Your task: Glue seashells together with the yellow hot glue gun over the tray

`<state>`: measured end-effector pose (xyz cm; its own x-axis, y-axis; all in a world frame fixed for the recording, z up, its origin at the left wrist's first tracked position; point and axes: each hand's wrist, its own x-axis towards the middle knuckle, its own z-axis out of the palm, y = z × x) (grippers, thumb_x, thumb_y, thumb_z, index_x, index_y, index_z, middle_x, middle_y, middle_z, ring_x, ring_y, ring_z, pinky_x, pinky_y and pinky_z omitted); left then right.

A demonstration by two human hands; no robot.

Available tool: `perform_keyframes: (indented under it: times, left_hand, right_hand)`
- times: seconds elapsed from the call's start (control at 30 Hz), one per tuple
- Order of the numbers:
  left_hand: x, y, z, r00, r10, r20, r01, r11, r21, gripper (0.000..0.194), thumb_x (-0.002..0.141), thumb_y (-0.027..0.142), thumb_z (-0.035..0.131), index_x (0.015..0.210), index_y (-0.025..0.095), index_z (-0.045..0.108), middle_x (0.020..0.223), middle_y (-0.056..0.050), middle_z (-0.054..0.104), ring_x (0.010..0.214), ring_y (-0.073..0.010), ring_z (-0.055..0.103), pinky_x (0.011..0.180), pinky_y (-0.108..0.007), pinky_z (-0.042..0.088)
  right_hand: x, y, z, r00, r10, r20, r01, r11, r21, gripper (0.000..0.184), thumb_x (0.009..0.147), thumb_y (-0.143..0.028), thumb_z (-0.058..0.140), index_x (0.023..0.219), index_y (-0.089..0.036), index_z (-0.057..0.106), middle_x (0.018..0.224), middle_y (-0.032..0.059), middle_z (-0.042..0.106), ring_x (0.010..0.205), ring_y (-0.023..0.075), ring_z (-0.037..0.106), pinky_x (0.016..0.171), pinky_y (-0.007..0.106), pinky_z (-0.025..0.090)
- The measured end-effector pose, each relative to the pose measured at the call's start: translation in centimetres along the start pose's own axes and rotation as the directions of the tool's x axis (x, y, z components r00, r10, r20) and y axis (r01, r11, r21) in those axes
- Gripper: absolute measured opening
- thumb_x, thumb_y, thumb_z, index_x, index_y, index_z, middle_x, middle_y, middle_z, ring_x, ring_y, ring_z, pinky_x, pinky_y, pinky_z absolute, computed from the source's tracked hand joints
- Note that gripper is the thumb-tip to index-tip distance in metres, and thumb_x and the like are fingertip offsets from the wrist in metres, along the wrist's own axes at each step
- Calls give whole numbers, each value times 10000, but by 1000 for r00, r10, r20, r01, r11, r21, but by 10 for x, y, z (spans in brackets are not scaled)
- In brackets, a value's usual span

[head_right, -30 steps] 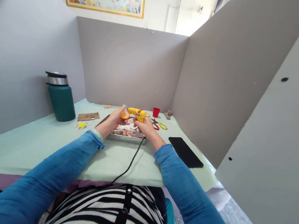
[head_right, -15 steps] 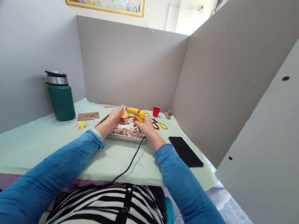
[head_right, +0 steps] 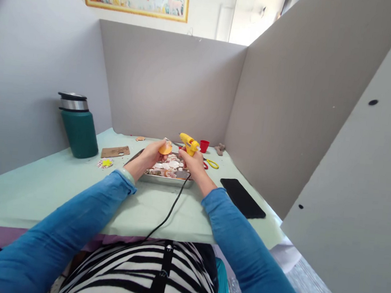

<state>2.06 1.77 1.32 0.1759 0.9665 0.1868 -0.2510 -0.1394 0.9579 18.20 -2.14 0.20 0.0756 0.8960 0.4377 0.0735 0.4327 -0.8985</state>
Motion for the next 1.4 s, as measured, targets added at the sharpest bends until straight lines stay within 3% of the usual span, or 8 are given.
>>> perform_keyframes:
  times: [0.17, 0.3, 0.97, 1.4]
  left_hand:
    - [-2, -7, -2, 967, 18, 253, -41, 996, 85, 326, 760, 395, 776, 824, 120, 613, 653, -30, 599, 449, -105, 565, 422, -213, 421]
    - [-3, -9, -2, 949, 30, 314, -72, 990, 122, 319, 759, 374, 777, 873, 120, 621, 673, -22, 596, 472, -106, 581, 440, -216, 443]
    - [-3, -8, -1, 955, 36, 295, -115, 960, 255, 360, 746, 373, 765, 938, 119, 596, 702, 3, 570, 469, -81, 554, 417, -202, 401]
    - [-5, -6, 3, 961, 66, 269, -154, 935, 320, 305, 843, 406, 700, 862, 134, 564, 637, 13, 572, 434, -82, 547, 390, -192, 380]
  right_hand:
    - [4, 5, -1, 1000, 1, -23, 0, 999, 47, 221, 728, -322, 713, 851, -198, 577, 604, -32, 531, 473, 95, 448, 447, 238, 388]
    - [4, 6, -1, 1000, -3, -23, 5, 997, 75, 254, 705, -310, 737, 865, -198, 576, 601, -41, 527, 472, 95, 448, 453, 244, 383]
    - [7, 12, -2, 1000, -9, 13, 8, 997, 74, 288, 650, -321, 733, 874, -197, 600, 644, -19, 559, 456, 97, 436, 431, 267, 367]
    - [7, 9, -1, 999, -1, -39, 2, 1000, 27, 255, 647, -307, 709, 848, -189, 605, 586, -24, 539, 462, 106, 445, 428, 258, 376]
